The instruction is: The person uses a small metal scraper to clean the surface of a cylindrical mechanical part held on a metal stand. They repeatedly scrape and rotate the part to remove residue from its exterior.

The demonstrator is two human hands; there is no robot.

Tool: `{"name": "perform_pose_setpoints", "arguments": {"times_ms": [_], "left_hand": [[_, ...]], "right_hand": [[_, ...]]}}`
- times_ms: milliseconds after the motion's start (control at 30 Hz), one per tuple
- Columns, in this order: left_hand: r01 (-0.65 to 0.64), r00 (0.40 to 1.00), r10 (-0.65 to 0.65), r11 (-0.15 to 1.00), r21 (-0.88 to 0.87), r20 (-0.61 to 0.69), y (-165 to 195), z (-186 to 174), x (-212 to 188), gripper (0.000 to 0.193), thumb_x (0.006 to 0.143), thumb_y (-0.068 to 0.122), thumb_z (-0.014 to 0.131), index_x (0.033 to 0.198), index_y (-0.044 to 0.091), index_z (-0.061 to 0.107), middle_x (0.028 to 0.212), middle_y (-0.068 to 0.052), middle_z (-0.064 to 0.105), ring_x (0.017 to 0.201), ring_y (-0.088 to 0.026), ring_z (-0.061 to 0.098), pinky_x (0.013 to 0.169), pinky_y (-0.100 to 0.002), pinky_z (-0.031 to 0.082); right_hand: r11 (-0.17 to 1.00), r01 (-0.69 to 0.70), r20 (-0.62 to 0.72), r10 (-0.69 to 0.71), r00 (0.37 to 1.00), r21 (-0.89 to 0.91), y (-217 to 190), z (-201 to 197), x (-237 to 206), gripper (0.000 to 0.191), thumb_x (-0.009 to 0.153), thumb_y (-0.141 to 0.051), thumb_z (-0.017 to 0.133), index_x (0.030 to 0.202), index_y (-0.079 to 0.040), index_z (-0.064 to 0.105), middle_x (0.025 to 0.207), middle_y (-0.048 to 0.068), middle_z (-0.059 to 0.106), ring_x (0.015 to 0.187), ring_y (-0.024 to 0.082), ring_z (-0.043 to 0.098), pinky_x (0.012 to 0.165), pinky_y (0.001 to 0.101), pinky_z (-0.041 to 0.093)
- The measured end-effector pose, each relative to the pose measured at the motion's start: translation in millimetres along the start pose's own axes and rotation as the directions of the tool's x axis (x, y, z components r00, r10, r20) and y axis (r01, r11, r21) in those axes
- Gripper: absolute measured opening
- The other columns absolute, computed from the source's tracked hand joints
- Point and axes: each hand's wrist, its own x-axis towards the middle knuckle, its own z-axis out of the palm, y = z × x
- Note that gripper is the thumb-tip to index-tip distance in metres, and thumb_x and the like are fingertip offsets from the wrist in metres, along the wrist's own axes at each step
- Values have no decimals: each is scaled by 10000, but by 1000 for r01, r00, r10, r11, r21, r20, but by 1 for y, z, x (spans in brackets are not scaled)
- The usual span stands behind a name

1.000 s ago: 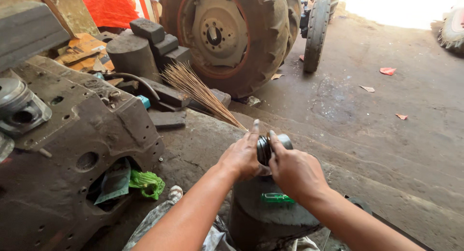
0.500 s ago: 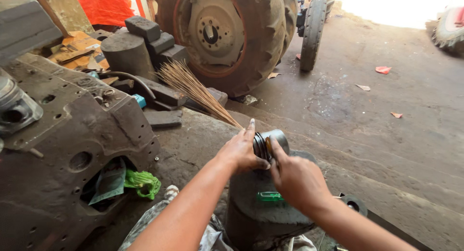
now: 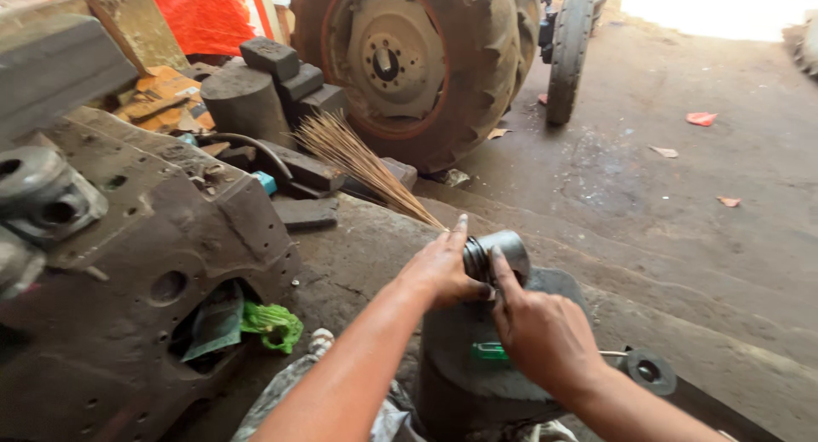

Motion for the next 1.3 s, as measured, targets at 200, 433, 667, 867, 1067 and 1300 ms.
{"name": "perform_pose_setpoints", "arguments": {"times_ms": [200, 433, 667, 867, 1067, 1300], "left_hand": [[-54, 998, 52, 997, 59, 34, 3, 3, -3, 1383, 596, 529, 889, 1633, 80, 92, 1543, -186, 430, 1395, -367, 456, 1122, -425, 417], [-6, 999, 9, 997, -80, 42, -8, -1, 2, 1363, 563, 528, 881, 1627, 59, 171, 1557, -198, 448, 1430, -327, 459, 1145, -395, 413], [54, 993, -34, 983, -176, 116, -6, 4, 7, 1350, 525, 561, 853, 1615, 59, 234, 1486, -188, 545, 1346, -315, 569, 1072, -399, 492], [-21, 999, 32, 976, -218, 45, -15, 3, 4, 1304, 561, 507, 868, 1617, 79, 234, 1432, -199, 580, 1309, -312, 587, 1054, -393, 494], [-162, 982, 164, 986, 33, -93, -7, 0, -11, 1075, 667, 517, 861, 1557, 140, 390, 1469, -174, 554, 1316, -358, 570, 1069, -434, 478], [-49, 998, 54, 991, 123, -32, 7, -1, -20, 1218, 650, 468, 884, 1618, 174, 205, 1508, -163, 454, 1262, -398, 580, 1034, -471, 500]], "right_hand": [[997, -70, -61, 72, 996, 35, -2, -8, 33, 594, 940, -286, 547, 1513, -154, 464, 721, 238, 712, 663, 430, 699, 667, 527, 561], [998, -34, -16, 35, 999, 58, -5, -4, 3, 674, 924, -281, 545, 1560, -98, 420, 723, 210, 728, 638, 392, 720, 659, 507, 571], [996, -71, -63, 74, 995, 53, 1, -1, 22, 600, 945, -277, 549, 1527, -165, 455, 705, 228, 710, 656, 436, 690, 658, 547, 539], [997, -14, -61, 19, 998, 73, 9, 7, 4, 683, 929, -281, 552, 1581, -134, 410, 702, 224, 713, 651, 435, 698, 645, 553, 540], [998, -68, -29, 69, 997, 7, 15, 6, 8, 686, 923, -288, 563, 1579, -152, 413, 710, 217, 716, 657, 424, 704, 665, 545, 550], [986, -115, -31, 119, 992, 121, 1, 2, 14, 697, 898, -288, 583, 1568, -168, 436, 736, 245, 719, 707, 439, 710, 699, 545, 551]]}}
